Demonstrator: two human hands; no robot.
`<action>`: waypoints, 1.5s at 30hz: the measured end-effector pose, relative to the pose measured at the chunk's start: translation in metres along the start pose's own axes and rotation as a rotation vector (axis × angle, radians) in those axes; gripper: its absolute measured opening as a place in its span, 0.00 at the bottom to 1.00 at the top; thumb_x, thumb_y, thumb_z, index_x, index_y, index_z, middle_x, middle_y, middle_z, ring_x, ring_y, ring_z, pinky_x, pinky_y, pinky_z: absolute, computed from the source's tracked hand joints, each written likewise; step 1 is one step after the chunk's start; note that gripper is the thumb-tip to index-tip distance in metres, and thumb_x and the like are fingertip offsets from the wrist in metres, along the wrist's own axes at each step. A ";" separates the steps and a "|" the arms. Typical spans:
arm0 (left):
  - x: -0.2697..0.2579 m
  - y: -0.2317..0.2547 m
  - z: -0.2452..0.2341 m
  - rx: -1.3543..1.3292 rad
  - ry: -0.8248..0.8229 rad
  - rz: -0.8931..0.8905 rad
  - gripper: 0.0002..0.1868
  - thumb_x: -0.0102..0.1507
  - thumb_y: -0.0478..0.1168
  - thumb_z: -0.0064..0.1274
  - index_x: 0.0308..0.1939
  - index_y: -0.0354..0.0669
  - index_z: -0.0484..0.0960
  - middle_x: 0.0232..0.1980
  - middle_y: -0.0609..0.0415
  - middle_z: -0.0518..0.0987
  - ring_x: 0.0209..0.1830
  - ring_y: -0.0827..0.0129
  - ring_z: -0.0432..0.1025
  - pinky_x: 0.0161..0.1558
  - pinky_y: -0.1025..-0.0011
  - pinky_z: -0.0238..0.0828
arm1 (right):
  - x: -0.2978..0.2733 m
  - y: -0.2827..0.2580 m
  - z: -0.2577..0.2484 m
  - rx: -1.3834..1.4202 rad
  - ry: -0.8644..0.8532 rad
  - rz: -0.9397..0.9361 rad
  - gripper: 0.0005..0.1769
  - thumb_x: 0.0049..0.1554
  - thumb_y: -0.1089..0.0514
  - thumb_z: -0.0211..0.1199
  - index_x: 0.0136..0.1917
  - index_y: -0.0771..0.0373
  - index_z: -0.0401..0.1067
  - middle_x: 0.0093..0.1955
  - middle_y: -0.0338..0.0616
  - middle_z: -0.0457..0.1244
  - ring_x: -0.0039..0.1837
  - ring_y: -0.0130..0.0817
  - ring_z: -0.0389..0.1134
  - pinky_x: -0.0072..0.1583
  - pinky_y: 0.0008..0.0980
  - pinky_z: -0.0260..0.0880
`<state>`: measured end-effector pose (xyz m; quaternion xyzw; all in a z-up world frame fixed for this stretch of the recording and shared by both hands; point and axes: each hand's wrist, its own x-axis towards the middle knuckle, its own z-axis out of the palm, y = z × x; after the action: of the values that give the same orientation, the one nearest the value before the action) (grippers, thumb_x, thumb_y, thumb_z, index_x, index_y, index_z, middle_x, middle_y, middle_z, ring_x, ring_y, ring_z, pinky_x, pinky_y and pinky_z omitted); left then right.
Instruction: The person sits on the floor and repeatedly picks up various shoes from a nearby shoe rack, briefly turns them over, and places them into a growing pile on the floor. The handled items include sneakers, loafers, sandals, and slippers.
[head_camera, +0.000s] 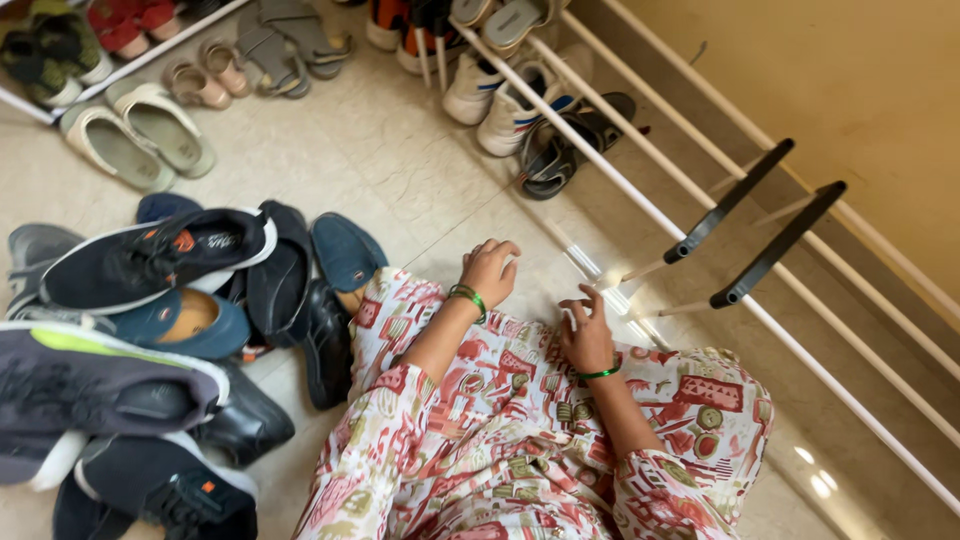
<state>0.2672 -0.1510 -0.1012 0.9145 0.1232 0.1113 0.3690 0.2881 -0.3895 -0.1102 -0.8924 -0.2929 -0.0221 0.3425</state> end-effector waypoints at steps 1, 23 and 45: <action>0.001 -0.003 0.002 0.007 -0.004 -0.006 0.10 0.62 0.40 0.53 0.48 0.51 0.80 0.49 0.48 0.78 0.55 0.49 0.71 0.57 0.48 0.62 | 0.001 0.001 0.002 0.007 -0.003 0.000 0.14 0.52 0.67 0.64 0.53 0.59 0.74 0.71 0.57 0.57 0.58 0.51 0.70 0.52 0.46 0.75; 0.023 -0.025 0.016 -0.112 0.018 -0.148 0.08 0.62 0.39 0.53 0.44 0.50 0.82 0.43 0.52 0.83 0.47 0.56 0.77 0.47 0.53 0.69 | 0.108 0.032 0.073 -0.154 -0.141 0.072 0.51 0.46 0.68 0.67 0.78 0.57 0.49 0.75 0.69 0.49 0.69 0.65 0.60 0.64 0.50 0.68; 0.040 -0.028 0.024 -0.312 0.092 -0.172 0.07 0.64 0.38 0.52 0.44 0.44 0.82 0.39 0.51 0.84 0.38 0.61 0.80 0.42 0.66 0.76 | 0.179 0.037 0.123 -0.657 -0.380 -0.156 0.21 0.57 0.58 0.60 0.62 0.63 0.63 0.58 0.50 0.62 0.52 0.50 0.73 0.44 0.41 0.76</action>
<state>0.3083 -0.1344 -0.1336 0.8262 0.1988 0.1387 0.5086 0.4357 -0.2436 -0.1836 -0.9179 -0.3953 0.0249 -0.0247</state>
